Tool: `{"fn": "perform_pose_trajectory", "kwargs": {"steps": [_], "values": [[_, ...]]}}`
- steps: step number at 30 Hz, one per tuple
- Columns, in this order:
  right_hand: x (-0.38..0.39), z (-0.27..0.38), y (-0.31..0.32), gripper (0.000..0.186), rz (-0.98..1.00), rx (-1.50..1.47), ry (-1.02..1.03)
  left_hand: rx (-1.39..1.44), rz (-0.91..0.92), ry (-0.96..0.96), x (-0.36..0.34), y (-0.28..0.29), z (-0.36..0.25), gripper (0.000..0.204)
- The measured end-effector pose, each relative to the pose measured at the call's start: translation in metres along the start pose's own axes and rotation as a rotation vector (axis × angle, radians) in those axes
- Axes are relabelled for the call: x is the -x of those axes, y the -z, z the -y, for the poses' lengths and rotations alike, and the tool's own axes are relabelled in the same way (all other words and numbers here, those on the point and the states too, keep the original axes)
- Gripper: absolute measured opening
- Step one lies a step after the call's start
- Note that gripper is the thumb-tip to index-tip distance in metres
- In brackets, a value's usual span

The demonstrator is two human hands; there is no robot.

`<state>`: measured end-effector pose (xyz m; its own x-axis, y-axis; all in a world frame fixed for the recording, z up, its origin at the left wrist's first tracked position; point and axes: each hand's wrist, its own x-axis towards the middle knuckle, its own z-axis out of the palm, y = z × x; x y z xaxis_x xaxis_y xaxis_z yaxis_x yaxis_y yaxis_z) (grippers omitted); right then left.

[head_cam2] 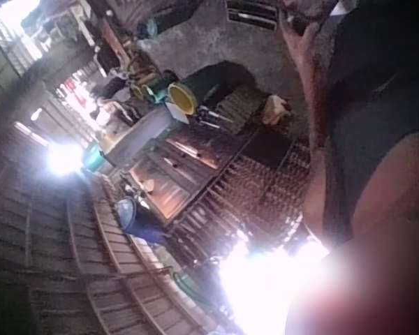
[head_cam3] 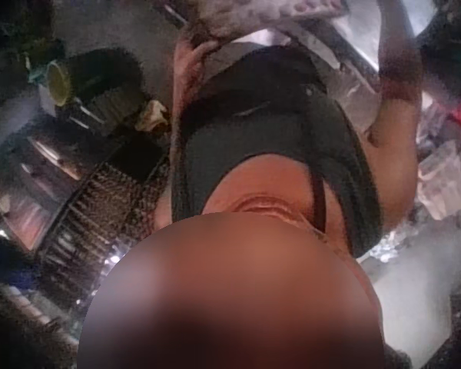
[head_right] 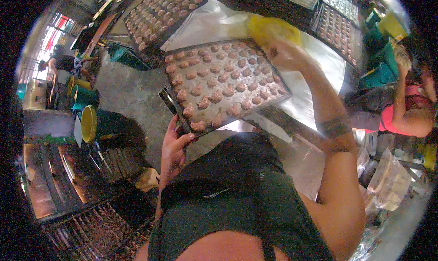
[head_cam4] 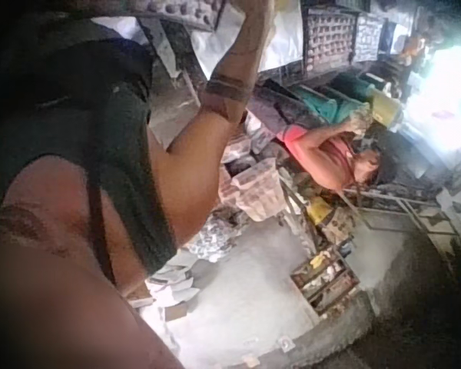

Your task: The person uses a piping bag to dispense small portions of dough onto trays, moves the trays to a storage rack, and subsequently dips the baked items into a yellow substance and returns them to the tray.

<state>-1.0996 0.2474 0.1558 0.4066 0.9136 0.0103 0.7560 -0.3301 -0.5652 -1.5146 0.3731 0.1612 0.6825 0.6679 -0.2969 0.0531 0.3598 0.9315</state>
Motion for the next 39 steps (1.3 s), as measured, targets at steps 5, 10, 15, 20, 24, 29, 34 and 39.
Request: {"fn": "perform_pose_trajectory", "kwargs": {"steps": [5, 10, 15, 20, 24, 29, 34, 39], "values": [[0.001, 0.051, -0.012, 0.023, 0.078, -0.329, 0.103, -0.027, 0.029, -0.012, -0.001, 0.005, 0.001, 0.081], [-0.032, 0.142, -0.029, 0.025, 0.195, -0.669, 0.143, 0.010, 0.108, -0.019, -0.001, 0.001, -0.006, 0.080], [-0.099, 0.206, -0.014, 0.025, -0.119, -0.228, 0.481, -0.067, 0.102, 0.004, 0.001, 0.007, -0.011, 0.084], [-0.117, 0.231, 0.034, 0.021, -0.607, -0.520, 0.504, -0.194, 0.064, -0.024, 0.003, -0.001, -0.018, 0.082], [-0.092, 0.213, 0.030, 0.026, -0.754, -0.528, 0.340, -0.015, 0.034, -0.027, 0.008, -0.022, -0.018, 0.079], [-0.054, 0.125, -0.021, 0.039, -0.292, -0.209, 0.719, 0.334, -0.005, 0.021, 0.014, -0.046, -0.024, 0.081], [-0.011, 0.093, 0.047, 0.030, -0.680, -0.814, 0.312, 0.414, -0.113, -0.099, 0.026, -0.050, -0.021, 0.084], [0.043, 0.047, -0.051, 0.031, -0.353, -0.655, 0.136, 0.283, -0.180, -0.062, 0.057, -0.047, -0.023, 0.056]]}}
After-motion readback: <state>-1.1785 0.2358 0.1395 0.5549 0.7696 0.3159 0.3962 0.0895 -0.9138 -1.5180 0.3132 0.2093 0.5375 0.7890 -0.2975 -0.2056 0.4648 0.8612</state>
